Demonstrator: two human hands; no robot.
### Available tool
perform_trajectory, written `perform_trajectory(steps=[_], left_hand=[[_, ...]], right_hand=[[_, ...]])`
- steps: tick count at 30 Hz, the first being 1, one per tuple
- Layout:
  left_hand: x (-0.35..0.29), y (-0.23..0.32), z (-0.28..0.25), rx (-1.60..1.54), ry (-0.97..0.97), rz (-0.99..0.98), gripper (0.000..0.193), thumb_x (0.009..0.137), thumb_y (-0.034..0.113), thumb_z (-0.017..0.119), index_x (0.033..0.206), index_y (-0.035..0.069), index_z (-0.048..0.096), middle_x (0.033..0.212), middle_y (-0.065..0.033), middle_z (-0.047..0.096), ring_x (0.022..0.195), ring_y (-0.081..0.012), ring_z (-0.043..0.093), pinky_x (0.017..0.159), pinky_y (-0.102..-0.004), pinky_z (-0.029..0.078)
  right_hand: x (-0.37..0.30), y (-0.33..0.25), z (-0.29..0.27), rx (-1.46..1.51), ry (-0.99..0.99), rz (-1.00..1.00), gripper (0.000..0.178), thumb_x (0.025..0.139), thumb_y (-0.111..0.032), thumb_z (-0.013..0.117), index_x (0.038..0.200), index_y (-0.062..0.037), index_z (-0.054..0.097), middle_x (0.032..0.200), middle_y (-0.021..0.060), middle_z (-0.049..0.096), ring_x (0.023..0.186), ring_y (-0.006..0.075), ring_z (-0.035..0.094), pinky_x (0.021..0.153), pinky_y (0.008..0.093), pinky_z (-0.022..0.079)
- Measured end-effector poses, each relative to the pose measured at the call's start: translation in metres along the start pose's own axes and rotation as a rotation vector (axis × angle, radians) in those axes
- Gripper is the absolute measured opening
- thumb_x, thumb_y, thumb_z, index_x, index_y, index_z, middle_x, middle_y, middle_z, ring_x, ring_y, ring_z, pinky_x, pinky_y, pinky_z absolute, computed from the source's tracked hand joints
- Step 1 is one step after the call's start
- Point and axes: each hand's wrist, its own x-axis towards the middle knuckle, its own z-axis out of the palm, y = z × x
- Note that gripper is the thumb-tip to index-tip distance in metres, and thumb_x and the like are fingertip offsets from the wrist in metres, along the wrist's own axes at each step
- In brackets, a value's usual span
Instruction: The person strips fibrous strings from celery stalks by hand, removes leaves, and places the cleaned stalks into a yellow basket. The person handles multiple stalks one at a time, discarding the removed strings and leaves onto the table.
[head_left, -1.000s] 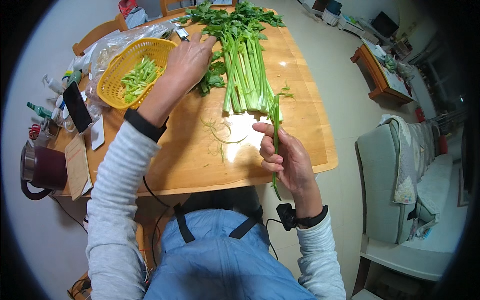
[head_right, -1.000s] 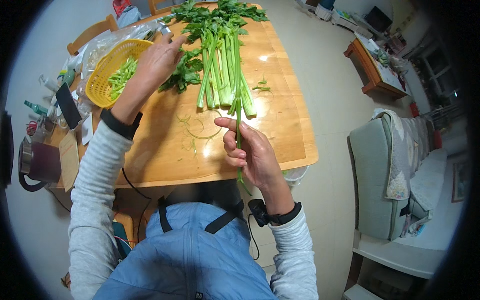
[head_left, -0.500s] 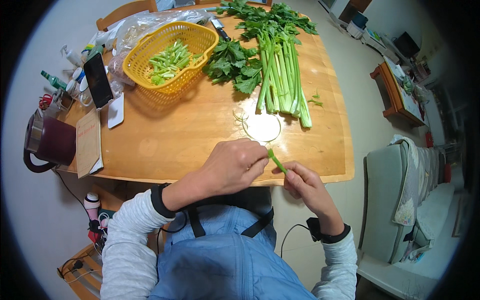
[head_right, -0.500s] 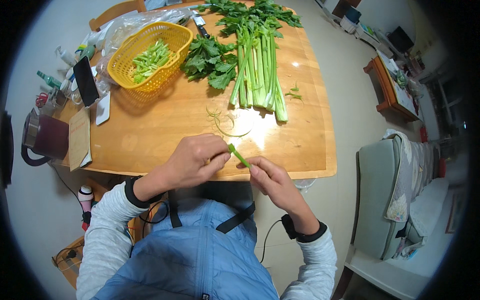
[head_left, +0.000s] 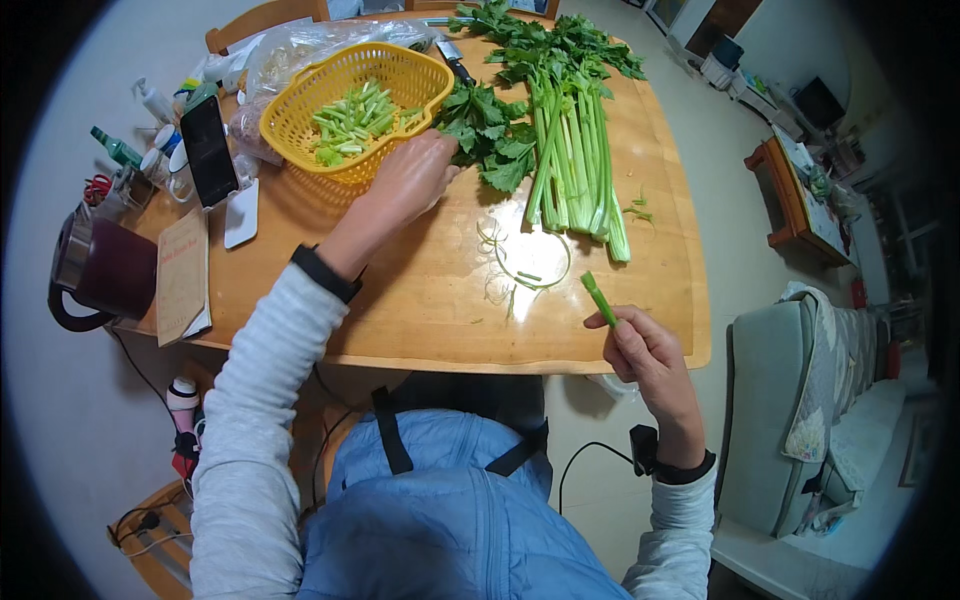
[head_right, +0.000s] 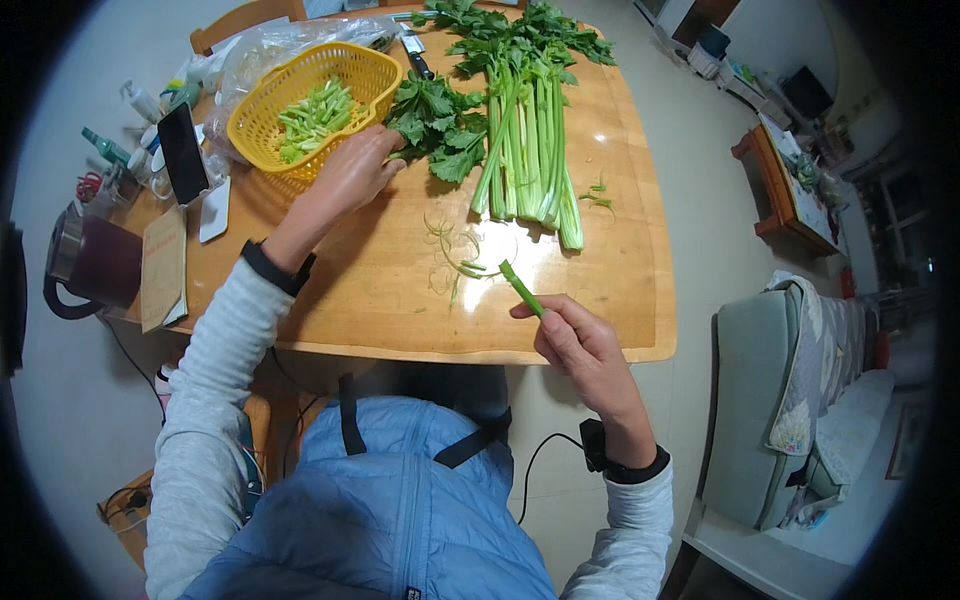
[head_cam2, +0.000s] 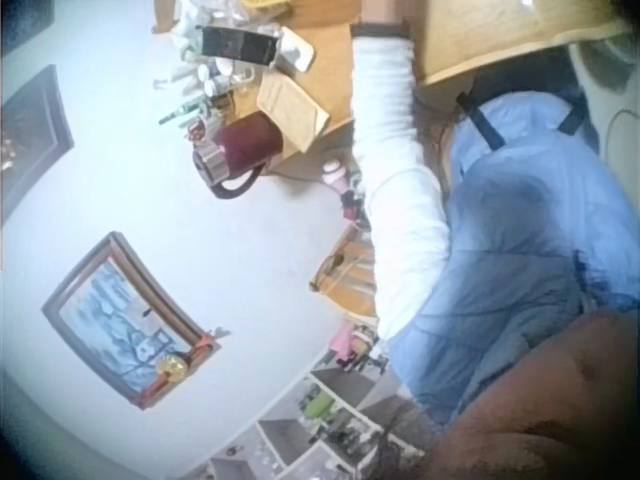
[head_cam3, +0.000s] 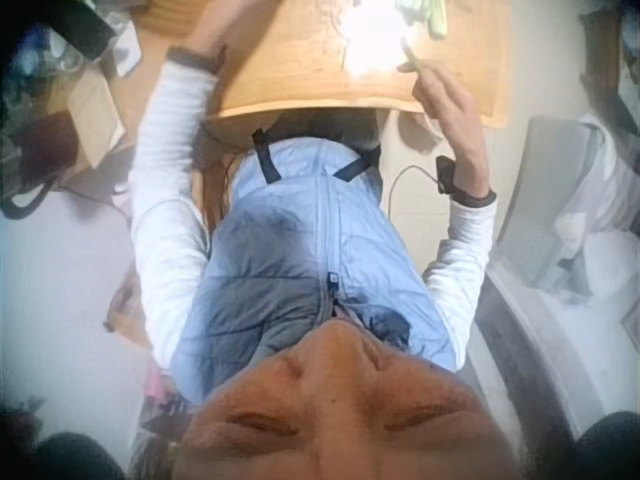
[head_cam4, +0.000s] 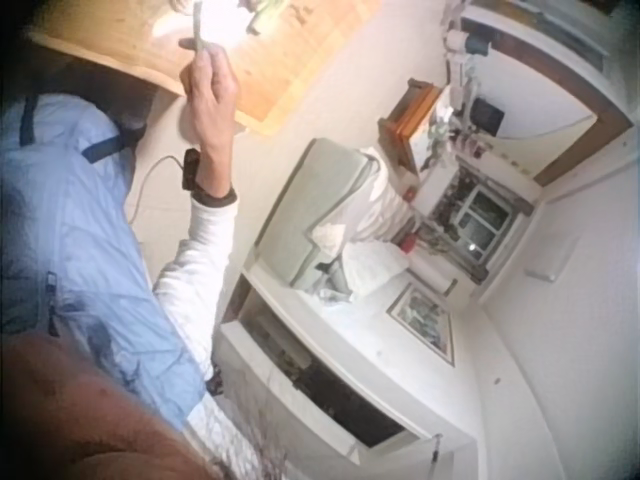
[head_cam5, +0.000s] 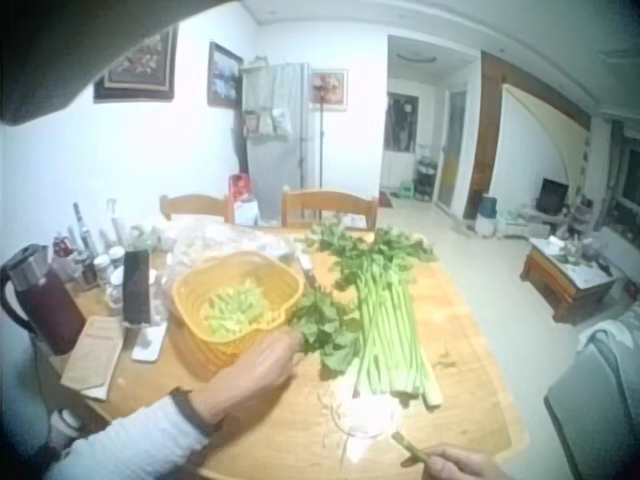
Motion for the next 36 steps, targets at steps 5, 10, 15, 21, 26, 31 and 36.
perform_trajectory(steps=[5, 10, 15, 21, 26, 31, 36], left_hand=[[0.009, -0.024, 0.020, -0.109, -0.211, -0.191, 0.017, 0.084, 0.013, 0.066, 0.088, -0.002, 0.059, 0.079, -0.0147, 0.062, 0.076, -0.0259, 0.062, 0.067, -0.0353, 0.049], [-0.026, -0.006, -0.025, -0.927, -0.381, -0.449, 0.012, 0.089, 0.013, 0.065, 0.093, 0.002, 0.063, 0.076, -0.0019, 0.060, 0.066, -0.0084, 0.057, 0.060, -0.0242, 0.048], [-0.038, 0.009, -0.056, -1.018, -0.172, -0.353, 0.019, 0.088, 0.013, 0.066, 0.103, 0.002, 0.065, 0.077, -0.0002, 0.062, 0.067, -0.0093, 0.059, 0.059, -0.0236, 0.048], [0.002, -0.013, -0.099, 0.313, 0.329, -0.008, 0.045, 0.081, 0.012, 0.069, 0.125, 0.011, 0.057, 0.126, -0.0137, 0.055, 0.110, -0.0268, 0.058, 0.087, -0.0379, 0.051], [0.032, 0.031, -0.013, -0.076, -0.380, 0.244, 0.064, 0.075, 0.008, 0.073, 0.132, 0.028, 0.051, 0.149, -0.0124, 0.033, 0.110, -0.0348, 0.058, 0.090, -0.0393, 0.051], [0.071, 0.012, 0.025, -0.017, -0.221, -0.007, 0.020, 0.080, 0.005, 0.062, 0.099, 0.005, 0.066, 0.103, -0.0176, 0.065, 0.089, -0.0333, 0.065, 0.077, -0.0413, 0.052], [0.080, -0.013, 0.031, 0.049, 0.063, 0.072, 0.016, 0.078, -0.002, 0.056, 0.091, -0.001, 0.064, 0.083, -0.0191, 0.065, 0.081, -0.0381, 0.063, 0.071, -0.0427, 0.051]], right_hand=[[0.004, -0.001, 0.003, 0.038, 0.015, -0.047, 0.032, 0.103, -0.027, 0.043, 0.113, -0.0015, 0.060, 0.063, -0.0050, 0.038, 0.056, 0.0037, 0.032, 0.052, 0.0202, 0.027], [0.009, 0.001, -0.006, 0.158, 0.090, 0.021, 0.033, 0.102, -0.027, 0.043, 0.113, 0.0000, 0.057, 0.065, -0.0045, 0.036, 0.052, 0.0032, 0.027, 0.047, 0.0193, 0.022], [0.021, 0.003, 0.001, 0.241, 0.079, -0.028, 0.029, 0.100, -0.025, 0.049, 0.115, -0.0007, 0.055, 0.066, -0.0049, 0.036, 0.053, 0.0031, 0.027, 0.047, 0.0190, 0.022], [0.022, -0.004, 0.003, 0.249, 0.076, -0.042, 0.026, 0.099, -0.023, 0.051, 0.113, -0.0011, 0.055, 0.067, -0.0051, 0.037, 0.053, 0.0029, 0.028, 0.046, 0.0193, 0.022], [0.024, -0.006, 0.010, 0.327, 0.103, -0.021, 0.024, 0.099, -0.020, 0.051, 0.112, -0.0014, 0.055, 0.067, -0.0051, 0.037, 0.053, 0.0028, 0.027, 0.046, 0.0189, 0.022], [0.007, 0.003, 0.002, 0.284, 0.129, -0.019, 0.024, 0.099, -0.022, 0.051, 0.112, -0.0026, 0.057, 0.065, -0.0059, 0.037, 0.054, 0.0023, 0.029, 0.048, 0.0188, 0.023], [-0.002, 0.022, -0.013, 0.386, 0.237, 0.024, 0.020, 0.099, -0.019, 0.051, 0.111, -0.0034, 0.055, 0.064, -0.0058, 0.035, 0.051, 0.0022, 0.025, 0.045, 0.0189, 0.020]])
